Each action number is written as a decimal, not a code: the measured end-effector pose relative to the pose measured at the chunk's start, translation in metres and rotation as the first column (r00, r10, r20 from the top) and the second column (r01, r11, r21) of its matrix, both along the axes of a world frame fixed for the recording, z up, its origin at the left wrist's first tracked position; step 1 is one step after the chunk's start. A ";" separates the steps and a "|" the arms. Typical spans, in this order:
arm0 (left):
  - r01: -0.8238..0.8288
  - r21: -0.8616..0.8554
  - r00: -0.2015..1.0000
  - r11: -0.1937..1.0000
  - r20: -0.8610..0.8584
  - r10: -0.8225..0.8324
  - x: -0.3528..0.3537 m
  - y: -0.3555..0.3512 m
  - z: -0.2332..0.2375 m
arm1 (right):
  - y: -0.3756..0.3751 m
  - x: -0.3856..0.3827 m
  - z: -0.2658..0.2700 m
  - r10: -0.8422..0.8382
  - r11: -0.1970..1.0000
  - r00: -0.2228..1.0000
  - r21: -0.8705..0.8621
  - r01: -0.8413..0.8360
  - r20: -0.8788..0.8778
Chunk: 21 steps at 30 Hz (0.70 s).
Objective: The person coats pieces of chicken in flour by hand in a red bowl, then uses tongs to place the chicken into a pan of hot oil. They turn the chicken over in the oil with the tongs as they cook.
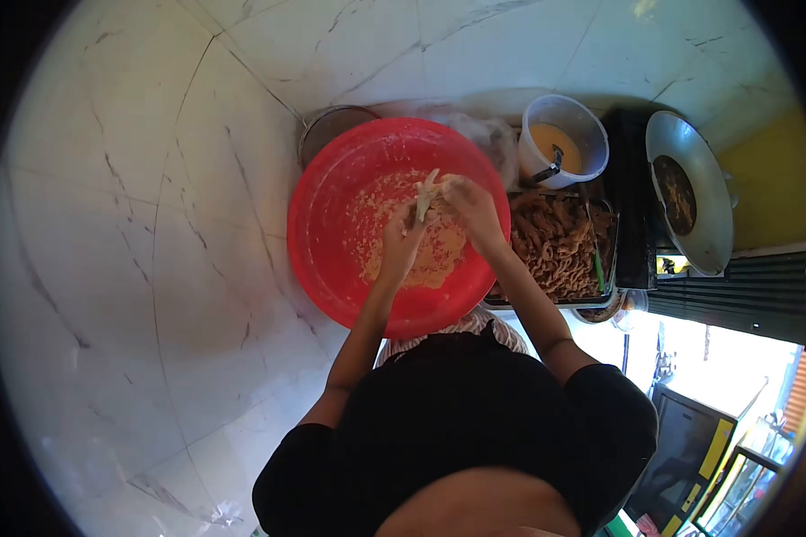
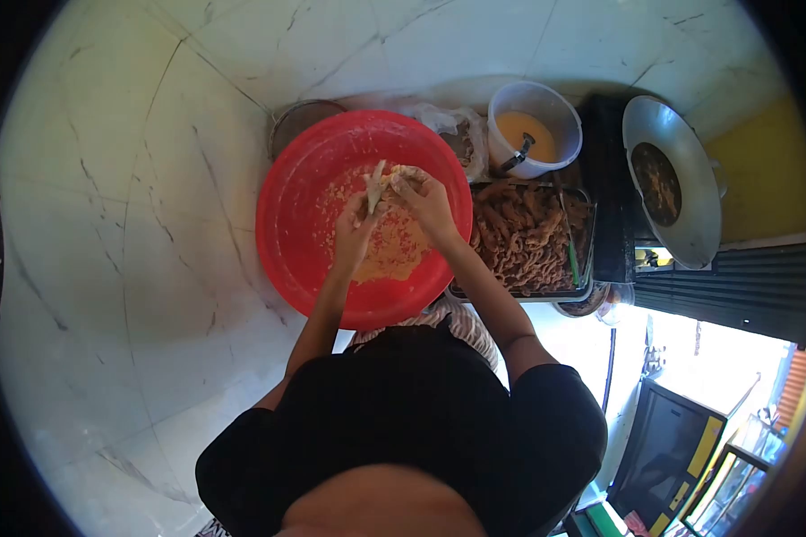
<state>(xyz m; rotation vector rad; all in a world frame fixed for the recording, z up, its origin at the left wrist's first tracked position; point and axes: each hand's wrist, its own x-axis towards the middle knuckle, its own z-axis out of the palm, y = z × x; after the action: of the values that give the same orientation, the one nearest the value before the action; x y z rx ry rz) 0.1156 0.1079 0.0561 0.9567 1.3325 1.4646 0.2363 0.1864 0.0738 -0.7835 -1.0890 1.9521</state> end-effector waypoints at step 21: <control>-0.077 -0.257 0.996 0.963 0.025 0.086 -0.048 -0.062 -0.084 | 0.005 0.017 -0.079 0.070 0.882 0.876 0.381 -0.278 0.477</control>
<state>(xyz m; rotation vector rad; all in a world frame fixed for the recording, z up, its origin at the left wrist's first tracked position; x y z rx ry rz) 0.0677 0.0455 -0.0277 0.7124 1.5074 1.3240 0.2528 0.1913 -0.0051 -0.9258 -1.8691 1.5955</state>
